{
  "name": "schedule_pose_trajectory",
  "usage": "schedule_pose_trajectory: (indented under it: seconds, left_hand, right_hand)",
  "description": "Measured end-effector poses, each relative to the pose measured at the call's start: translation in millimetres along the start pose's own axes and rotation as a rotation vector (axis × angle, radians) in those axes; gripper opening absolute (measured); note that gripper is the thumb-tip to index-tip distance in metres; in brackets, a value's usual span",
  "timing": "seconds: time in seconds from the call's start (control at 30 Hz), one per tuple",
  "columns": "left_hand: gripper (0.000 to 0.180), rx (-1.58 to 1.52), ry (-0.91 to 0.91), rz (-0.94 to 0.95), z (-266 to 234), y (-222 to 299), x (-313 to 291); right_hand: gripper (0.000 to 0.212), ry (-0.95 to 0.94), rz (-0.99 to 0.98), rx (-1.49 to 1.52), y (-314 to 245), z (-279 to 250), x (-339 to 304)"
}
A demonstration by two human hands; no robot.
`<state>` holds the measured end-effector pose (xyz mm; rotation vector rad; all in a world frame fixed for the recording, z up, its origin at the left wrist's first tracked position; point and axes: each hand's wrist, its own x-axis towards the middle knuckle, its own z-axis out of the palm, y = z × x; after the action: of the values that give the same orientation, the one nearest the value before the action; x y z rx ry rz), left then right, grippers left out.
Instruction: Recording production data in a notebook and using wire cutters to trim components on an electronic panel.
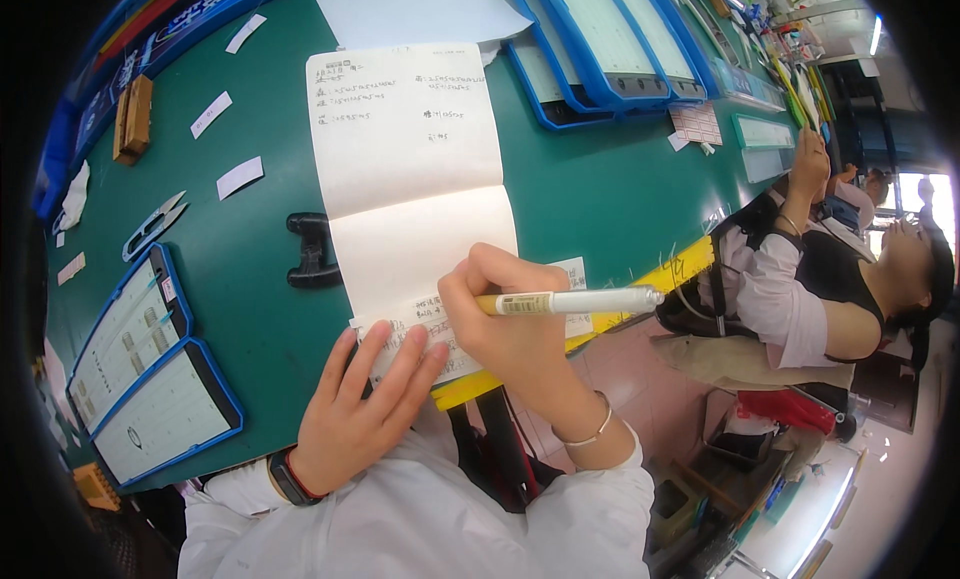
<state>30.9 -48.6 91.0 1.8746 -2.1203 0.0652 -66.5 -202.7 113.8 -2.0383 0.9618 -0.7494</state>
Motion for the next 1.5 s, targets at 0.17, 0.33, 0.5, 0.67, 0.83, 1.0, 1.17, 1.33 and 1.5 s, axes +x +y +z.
schedule_pose_trajectory:
  seconds: [0.17, 0.33, 0.5, 0.67, 0.83, 1.0, 1.17, 1.33, 1.5]
  left_hand:
    - [0.043, 0.017, 0.005, 0.006, 1.8, -0.7, -0.3]
    - [0.044, 0.005, -0.009, 0.001, -0.5, -1.0, 0.1]
    - [0.041, 0.077, -0.007, 0.025, -0.7, -2.3, 1.0]
    - [0.04, 0.06, -0.01, 0.013, -0.8, -1.7, 2.4]
    - [0.041, 0.013, 0.018, 0.009, 0.6, -0.5, 1.7]
    - [0.041, 0.043, 0.006, 0.009, 0.1, -1.8, 1.0]
    - [0.042, 0.01, 0.015, 0.004, 0.0, -0.8, 1.0]
    - [0.042, 0.004, 0.022, -0.008, 0.2, 0.0, 1.8]
    - [0.042, 0.003, 0.026, 0.002, 1.2, -0.5, 1.5]
  right_hand:
    - [0.027, -0.047, 0.036, -0.011, 0.1, -2.0, -0.6]
    - [0.027, -0.025, 0.036, 0.01, 1.5, -1.3, -0.2]
    - [0.028, -0.033, 0.018, 0.005, -0.3, -1.9, 0.6]
    - [0.03, 0.061, 0.008, -0.021, 3.7, -4.1, -1.3]
    - [0.031, 0.021, 0.053, 0.035, -0.6, -3.2, -0.1]
    - [0.03, 0.002, 0.049, 0.011, -1.3, -0.8, -0.1]
    - [0.029, -0.024, 0.073, 0.016, -1.8, -1.8, 0.2]
    - [0.029, -0.008, 0.043, -0.014, 0.4, -2.5, 0.6]
    - [0.029, -0.001, 0.046, -0.012, -0.3, -3.2, 0.7]
